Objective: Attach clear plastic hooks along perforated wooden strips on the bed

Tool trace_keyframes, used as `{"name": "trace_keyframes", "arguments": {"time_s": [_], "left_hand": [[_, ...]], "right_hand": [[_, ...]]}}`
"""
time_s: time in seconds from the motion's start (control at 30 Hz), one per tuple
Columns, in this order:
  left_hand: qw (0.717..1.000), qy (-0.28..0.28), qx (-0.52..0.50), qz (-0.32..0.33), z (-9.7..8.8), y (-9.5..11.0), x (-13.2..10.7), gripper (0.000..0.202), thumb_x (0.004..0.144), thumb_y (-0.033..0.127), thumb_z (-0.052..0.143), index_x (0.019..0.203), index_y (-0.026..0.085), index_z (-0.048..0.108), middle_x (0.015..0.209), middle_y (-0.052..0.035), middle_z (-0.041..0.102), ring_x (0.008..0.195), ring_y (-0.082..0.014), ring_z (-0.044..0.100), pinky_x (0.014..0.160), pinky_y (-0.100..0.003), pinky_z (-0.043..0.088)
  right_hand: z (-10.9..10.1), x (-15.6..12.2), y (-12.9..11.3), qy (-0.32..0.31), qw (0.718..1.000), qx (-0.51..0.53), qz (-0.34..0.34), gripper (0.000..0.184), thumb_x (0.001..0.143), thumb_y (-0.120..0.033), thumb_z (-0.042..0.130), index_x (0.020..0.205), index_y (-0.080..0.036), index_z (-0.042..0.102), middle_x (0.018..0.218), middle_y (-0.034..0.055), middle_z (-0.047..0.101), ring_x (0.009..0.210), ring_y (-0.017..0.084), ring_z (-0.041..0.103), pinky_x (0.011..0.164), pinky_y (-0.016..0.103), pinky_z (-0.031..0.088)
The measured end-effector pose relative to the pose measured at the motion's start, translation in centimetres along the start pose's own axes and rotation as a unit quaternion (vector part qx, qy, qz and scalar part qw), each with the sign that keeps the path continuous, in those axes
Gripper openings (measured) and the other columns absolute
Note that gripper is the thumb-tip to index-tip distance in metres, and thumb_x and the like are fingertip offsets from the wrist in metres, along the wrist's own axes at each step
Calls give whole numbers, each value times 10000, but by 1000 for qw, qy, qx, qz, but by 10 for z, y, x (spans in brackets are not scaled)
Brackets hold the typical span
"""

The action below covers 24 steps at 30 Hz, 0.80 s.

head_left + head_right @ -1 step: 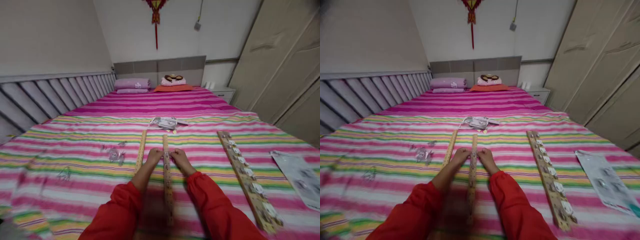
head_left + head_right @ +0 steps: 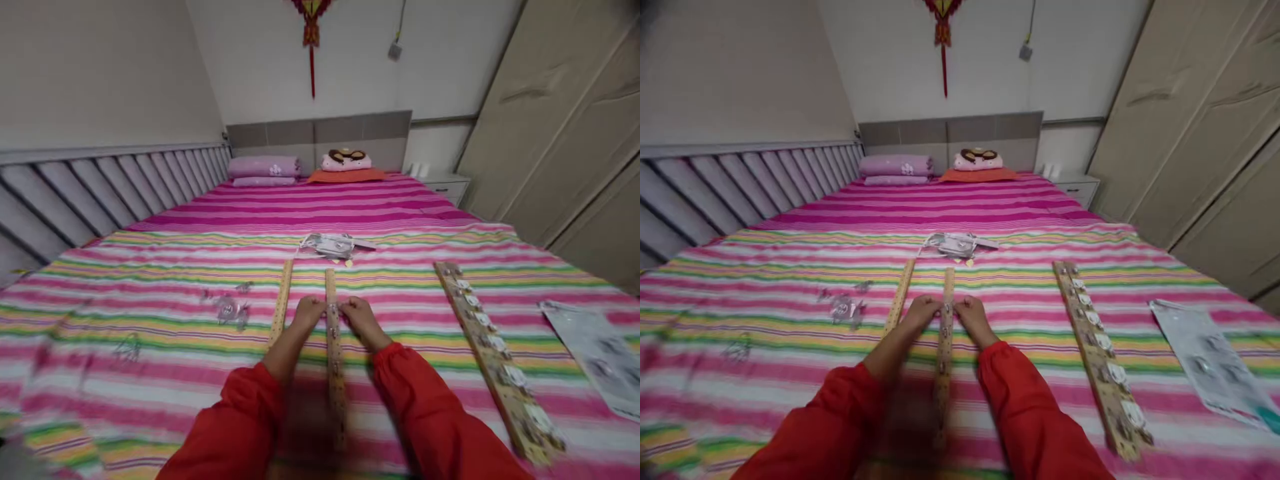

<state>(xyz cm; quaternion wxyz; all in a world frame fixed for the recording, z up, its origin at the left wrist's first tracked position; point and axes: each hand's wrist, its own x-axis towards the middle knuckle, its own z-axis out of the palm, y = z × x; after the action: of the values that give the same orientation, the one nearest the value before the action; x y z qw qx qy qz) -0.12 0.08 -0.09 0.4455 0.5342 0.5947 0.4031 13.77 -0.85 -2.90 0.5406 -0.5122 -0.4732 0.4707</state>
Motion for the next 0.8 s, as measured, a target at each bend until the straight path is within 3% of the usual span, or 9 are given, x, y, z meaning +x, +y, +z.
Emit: {"name": "trace_keyframes", "arguments": {"time_s": [0.53,0.8], "left_hand": [[999,4,31,-21,6,-8,7,198,599,243,569,464,179,439,435,52,423,472,-87,399,468,-210,293],[997,10,65,-34,8,-8,6,227,630,234,584,455,176,452,421,50,412,478,-95,414,463,-211,268]], "right_hand": [[-1,1,5,14,1000,-4,-6,240,620,-379,635,524,-214,490,398,-80,415,416,99,352,429,243,268],[-1,5,11,20,1000,-17,-14,244,601,-387,645,522,-202,507,490,-41,511,498,118,427,476,246,334]]}}
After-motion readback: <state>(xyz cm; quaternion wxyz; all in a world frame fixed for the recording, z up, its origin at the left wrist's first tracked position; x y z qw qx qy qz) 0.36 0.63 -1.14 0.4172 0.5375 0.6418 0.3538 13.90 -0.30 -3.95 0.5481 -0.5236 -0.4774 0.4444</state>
